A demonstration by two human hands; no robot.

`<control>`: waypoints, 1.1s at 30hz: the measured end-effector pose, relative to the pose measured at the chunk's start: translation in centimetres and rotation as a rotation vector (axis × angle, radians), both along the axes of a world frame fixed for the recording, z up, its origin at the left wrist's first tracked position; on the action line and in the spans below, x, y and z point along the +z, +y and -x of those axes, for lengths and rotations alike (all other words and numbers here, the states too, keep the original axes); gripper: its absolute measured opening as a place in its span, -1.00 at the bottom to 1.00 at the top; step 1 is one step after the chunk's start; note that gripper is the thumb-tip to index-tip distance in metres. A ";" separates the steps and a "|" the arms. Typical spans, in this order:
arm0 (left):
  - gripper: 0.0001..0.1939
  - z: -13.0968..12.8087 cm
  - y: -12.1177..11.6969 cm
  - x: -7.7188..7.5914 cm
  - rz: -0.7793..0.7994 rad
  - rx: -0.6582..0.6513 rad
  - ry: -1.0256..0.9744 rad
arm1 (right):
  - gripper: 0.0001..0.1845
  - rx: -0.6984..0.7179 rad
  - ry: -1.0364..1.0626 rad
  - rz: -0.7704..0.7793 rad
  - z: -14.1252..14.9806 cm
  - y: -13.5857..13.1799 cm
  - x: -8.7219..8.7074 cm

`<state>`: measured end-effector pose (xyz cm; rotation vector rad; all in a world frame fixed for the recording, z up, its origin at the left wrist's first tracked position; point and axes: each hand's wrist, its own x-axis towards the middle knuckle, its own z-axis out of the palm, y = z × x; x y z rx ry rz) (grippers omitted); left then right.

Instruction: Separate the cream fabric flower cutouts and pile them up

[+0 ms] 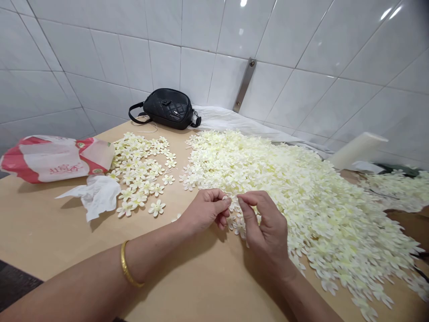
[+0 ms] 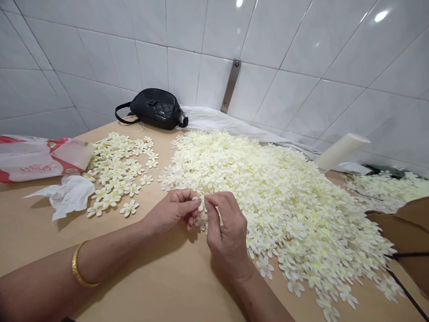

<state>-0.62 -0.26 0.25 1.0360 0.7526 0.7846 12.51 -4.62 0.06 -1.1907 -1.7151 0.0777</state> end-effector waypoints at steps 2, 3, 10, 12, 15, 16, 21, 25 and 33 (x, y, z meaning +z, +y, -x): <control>-0.79 0.0 0.0 -0.2 -0.003 -0.007 -0.022 | -0.77 0.049 -0.100 -0.059 0.0 0.0 -0.2; -0.79 0.0 0.0 -0.3 0.003 -0.006 -0.041 | -0.74 0.055 -0.133 -0.070 0.0 0.1 -0.4; -0.80 -0.1 0.0 -0.7 0.139 -0.014 -0.193 | -0.87 -0.052 -0.049 0.109 -0.5 0.3 -0.3; -0.80 -0.1 0.0 -0.7 0.111 0.008 -0.131 | -0.88 -0.103 -0.074 0.026 -0.5 0.3 -0.3; -0.78 0.0 -0.1 -0.7 0.065 0.063 -0.081 | -0.84 -0.063 -0.174 -0.089 -0.3 0.1 -0.3; -0.78 0.0 -0.1 -0.8 0.061 0.072 -0.086 | -0.83 -0.026 -0.198 -0.074 -0.1 0.1 -0.3; -0.77 0.2 0.0 -0.7 0.111 0.016 -0.127 | -0.84 0.023 -0.208 0.052 -0.1 0.1 -0.1; -0.72 0.3 0.1 -0.5 0.119 -0.021 -0.121 | -0.82 0.014 -0.261 0.089 -0.3 0.0 -0.1; -0.81 0.2 -0.2 -0.6 0.144 -0.031 -0.163 | -0.80 0.006 -0.338 0.125 -0.7 0.3 -0.8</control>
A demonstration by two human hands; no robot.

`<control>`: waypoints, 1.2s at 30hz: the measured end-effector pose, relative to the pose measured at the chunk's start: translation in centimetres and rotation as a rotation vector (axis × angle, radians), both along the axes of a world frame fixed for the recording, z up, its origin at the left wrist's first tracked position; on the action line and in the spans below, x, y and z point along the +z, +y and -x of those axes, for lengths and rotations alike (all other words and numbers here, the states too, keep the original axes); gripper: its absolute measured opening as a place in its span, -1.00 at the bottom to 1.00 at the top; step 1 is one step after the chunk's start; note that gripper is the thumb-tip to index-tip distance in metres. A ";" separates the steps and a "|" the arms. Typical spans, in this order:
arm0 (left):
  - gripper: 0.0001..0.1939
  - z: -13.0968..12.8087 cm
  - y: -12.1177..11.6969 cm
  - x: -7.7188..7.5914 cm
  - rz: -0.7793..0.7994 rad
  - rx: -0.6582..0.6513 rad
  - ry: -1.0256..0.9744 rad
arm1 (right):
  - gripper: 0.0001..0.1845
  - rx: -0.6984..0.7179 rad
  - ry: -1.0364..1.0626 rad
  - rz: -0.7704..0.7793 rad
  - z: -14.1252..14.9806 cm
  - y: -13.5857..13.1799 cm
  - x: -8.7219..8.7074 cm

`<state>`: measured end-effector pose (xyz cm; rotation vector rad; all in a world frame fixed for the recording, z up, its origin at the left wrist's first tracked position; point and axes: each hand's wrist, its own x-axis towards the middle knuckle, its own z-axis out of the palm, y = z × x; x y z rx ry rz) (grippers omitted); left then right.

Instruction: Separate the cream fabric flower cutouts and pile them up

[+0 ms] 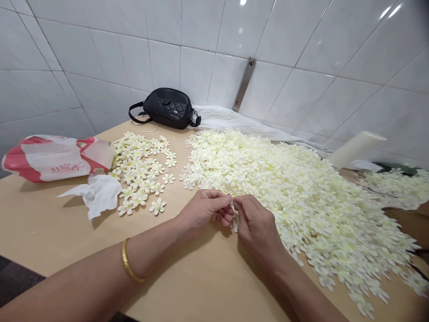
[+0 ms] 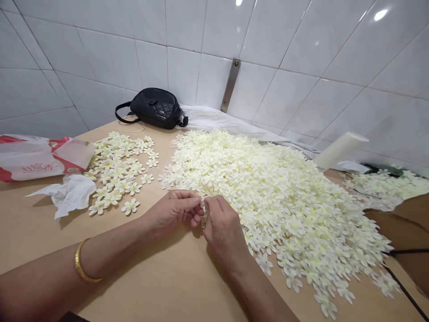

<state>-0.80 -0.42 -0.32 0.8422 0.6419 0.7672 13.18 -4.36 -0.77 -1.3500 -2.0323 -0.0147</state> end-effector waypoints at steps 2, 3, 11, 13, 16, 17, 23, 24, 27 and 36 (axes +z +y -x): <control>-0.86 0.0 0.0 -0.1 0.002 0.003 0.010 | -0.81 -0.014 0.047 0.026 0.1 0.0 0.1; -0.87 0.0 0.0 -0.1 0.003 0.005 0.016 | -0.82 -0.024 0.085 0.050 0.1 0.0 0.2; -0.87 0.1 -0.1 0.4 -0.014 -0.002 -0.009 | -0.78 -0.046 0.479 0.357 0.5 -0.3 1.0; -0.87 0.0 -0.1 0.4 -0.008 0.004 -0.015 | -0.79 -0.036 0.507 0.359 0.6 -0.3 1.1; -0.87 0.0 0.0 0.2 -0.007 0.009 -0.020 | -0.79 -0.059 0.471 0.327 0.5 -0.2 0.9; -0.85 -0.1 0.0 0.1 -0.010 0.003 -0.017 | -0.80 -0.079 0.427 0.294 0.5 -0.2 0.8; -0.73 0.0 -0.1 0.2 -0.024 -0.028 0.077 | -0.83 -0.065 0.093 0.035 0.4 0.0 0.1; -0.74 0.0 -0.1 0.3 -0.024 -0.020 0.077 | -0.83 -0.067 0.095 0.044 0.4 0.0 0.2; -0.79 0.0 -0.2 0.3 -0.006 -0.027 0.027 | -0.80 -0.117 0.222 0.171 0.3 0.0 0.5; -0.86 -0.1 0.0 0.3 0.020 -0.073 -0.072 | -0.78 -0.016 0.706 0.467 0.3 -0.4 1.2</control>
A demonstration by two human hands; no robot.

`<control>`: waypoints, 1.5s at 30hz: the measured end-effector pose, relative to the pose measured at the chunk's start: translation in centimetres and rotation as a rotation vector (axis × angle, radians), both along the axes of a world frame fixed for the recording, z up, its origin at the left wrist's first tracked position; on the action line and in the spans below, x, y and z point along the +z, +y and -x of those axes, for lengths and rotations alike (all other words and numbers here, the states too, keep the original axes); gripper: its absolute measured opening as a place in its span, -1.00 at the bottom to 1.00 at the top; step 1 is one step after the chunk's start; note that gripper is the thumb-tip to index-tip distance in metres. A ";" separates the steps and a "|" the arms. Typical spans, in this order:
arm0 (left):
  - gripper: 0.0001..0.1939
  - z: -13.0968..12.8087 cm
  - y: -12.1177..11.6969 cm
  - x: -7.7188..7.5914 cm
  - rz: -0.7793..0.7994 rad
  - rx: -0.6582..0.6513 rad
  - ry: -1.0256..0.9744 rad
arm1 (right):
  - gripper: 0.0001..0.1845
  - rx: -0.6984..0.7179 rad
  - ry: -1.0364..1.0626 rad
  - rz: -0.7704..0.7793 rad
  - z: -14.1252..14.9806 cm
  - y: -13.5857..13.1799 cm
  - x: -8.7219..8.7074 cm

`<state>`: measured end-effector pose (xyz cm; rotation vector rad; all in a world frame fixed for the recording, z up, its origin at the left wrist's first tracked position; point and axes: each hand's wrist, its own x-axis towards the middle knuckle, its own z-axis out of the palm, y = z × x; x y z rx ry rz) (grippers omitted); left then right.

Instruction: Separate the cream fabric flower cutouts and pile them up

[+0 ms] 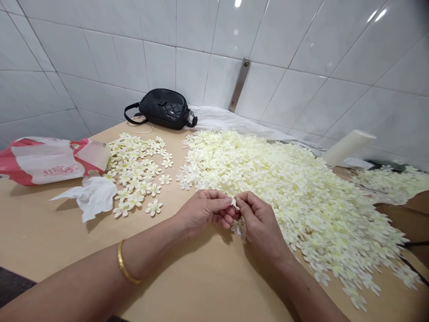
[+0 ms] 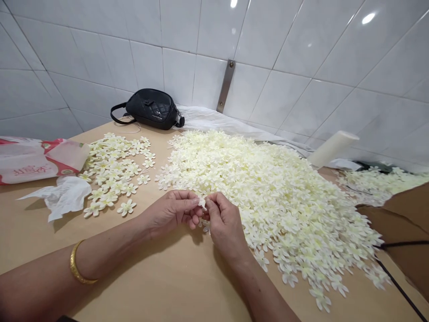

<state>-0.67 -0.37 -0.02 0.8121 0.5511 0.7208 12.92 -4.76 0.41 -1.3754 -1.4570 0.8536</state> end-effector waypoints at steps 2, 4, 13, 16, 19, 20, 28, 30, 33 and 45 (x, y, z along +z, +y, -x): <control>-0.87 0.0 0.0 0.0 0.004 0.005 -0.001 | -0.78 -0.030 -0.041 -0.031 0.0 -0.1 0.1; -0.87 0.0 0.1 0.0 -0.001 0.007 -0.003 | -0.79 -0.025 -0.075 -0.064 0.0 -0.2 0.2; -0.85 0.0 0.1 -0.3 0.012 -0.009 -0.041 | -0.77 -0.003 -0.089 -0.065 -0.1 -0.4 0.2; -0.86 0.0 0.1 -0.4 0.019 -0.019 -0.059 | -0.76 0.003 -0.040 -0.045 0.0 -0.4 0.2; -0.87 0.1 0.1 -0.3 0.026 -0.026 -0.071 | -0.74 0.023 0.013 -0.028 0.1 -0.4 0.2; -0.87 0.1 0.1 -0.3 0.027 -0.027 -0.073 | -0.74 0.025 0.023 -0.025 0.1 -0.5 0.1; -0.88 0.1 0.0 -0.3 -0.019 0.016 -0.012 | -0.77 0.047 -0.010 -0.056 -0.1 -0.5 0.0; -0.87 0.1 0.0 -0.3 -0.045 0.031 0.009 | -0.80 0.070 -0.013 -0.071 -0.2 -0.4 0.0; -0.87 0.1 -0.1 -0.2 -0.049 0.041 0.029 | -0.82 0.054 -0.035 -0.086 -0.2 -0.5 -0.1; -0.84 0.0 -0.2 -0.1 -0.059 0.045 0.053 | -0.81 -0.020 -0.297 -0.213 -0.3 -0.3 -0.3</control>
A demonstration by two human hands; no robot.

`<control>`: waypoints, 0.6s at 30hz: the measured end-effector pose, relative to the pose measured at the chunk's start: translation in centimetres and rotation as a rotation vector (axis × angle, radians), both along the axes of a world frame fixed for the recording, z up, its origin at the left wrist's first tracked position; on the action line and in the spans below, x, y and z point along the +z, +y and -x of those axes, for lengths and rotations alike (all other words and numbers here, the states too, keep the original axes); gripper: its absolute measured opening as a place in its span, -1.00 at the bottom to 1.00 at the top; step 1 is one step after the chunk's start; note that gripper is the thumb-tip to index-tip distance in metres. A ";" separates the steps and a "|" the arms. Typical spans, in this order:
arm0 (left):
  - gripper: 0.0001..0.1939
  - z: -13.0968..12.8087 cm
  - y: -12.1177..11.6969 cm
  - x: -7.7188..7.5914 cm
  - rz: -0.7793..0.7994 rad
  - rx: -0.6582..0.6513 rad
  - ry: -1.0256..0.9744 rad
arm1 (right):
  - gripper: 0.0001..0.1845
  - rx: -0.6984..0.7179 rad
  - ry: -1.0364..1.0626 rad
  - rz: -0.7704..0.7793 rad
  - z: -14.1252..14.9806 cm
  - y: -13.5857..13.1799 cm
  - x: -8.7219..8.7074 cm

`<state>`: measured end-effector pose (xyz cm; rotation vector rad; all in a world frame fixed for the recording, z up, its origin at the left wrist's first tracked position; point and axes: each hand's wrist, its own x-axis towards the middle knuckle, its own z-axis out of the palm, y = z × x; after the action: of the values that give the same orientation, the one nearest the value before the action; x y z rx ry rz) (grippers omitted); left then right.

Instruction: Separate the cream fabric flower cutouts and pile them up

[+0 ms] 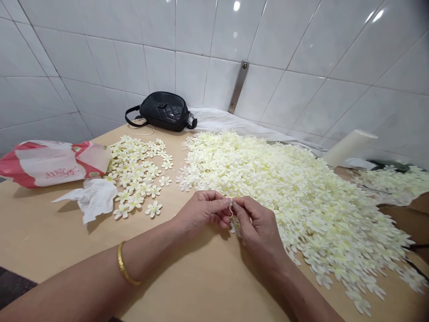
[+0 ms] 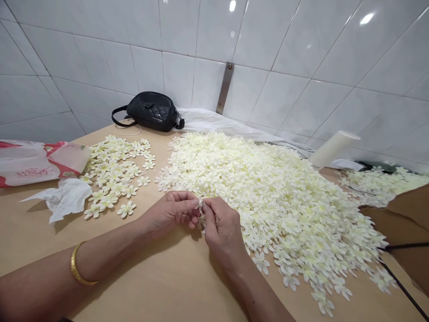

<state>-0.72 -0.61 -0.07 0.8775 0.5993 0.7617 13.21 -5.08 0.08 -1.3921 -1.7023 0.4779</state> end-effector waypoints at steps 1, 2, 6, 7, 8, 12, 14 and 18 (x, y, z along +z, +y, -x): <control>-0.85 0.0 0.0 0.0 0.001 0.004 0.004 | -0.81 -0.007 0.009 0.006 0.0 0.0 0.0; -0.86 -0.1 0.0 -0.1 0.008 0.010 0.004 | -0.81 -0.015 0.036 0.022 0.1 0.0 0.0; -0.87 -0.2 0.2 -0.5 0.037 0.035 -0.033 | -0.80 -0.082 0.193 0.079 0.3 0.1 0.1; -0.86 -0.2 0.2 -0.6 0.033 0.036 -0.035 | -0.81 -0.097 0.213 0.082 0.4 0.2 0.2; -0.85 -0.2 0.3 -0.7 0.029 0.036 -0.031 | -0.81 -0.107 0.222 0.083 0.4 0.2 0.2; -0.80 0.0 0.3 -0.5 0.005 0.031 0.015 | -0.83 -0.112 0.188 0.067 0.6 0.3 0.1; -0.78 0.1 0.1 -0.3 0.000 0.023 0.053 | -0.84 -0.099 0.150 0.045 0.8 0.2 0.1; -0.82 0.0 -0.2 0.0 0.023 0.054 0.085 | -0.82 -0.077 0.173 0.074 1.0 0.1 0.1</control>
<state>-0.68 -0.83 -0.08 0.8790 0.7084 0.7672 12.17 -5.00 0.19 -1.4201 -1.5000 0.6056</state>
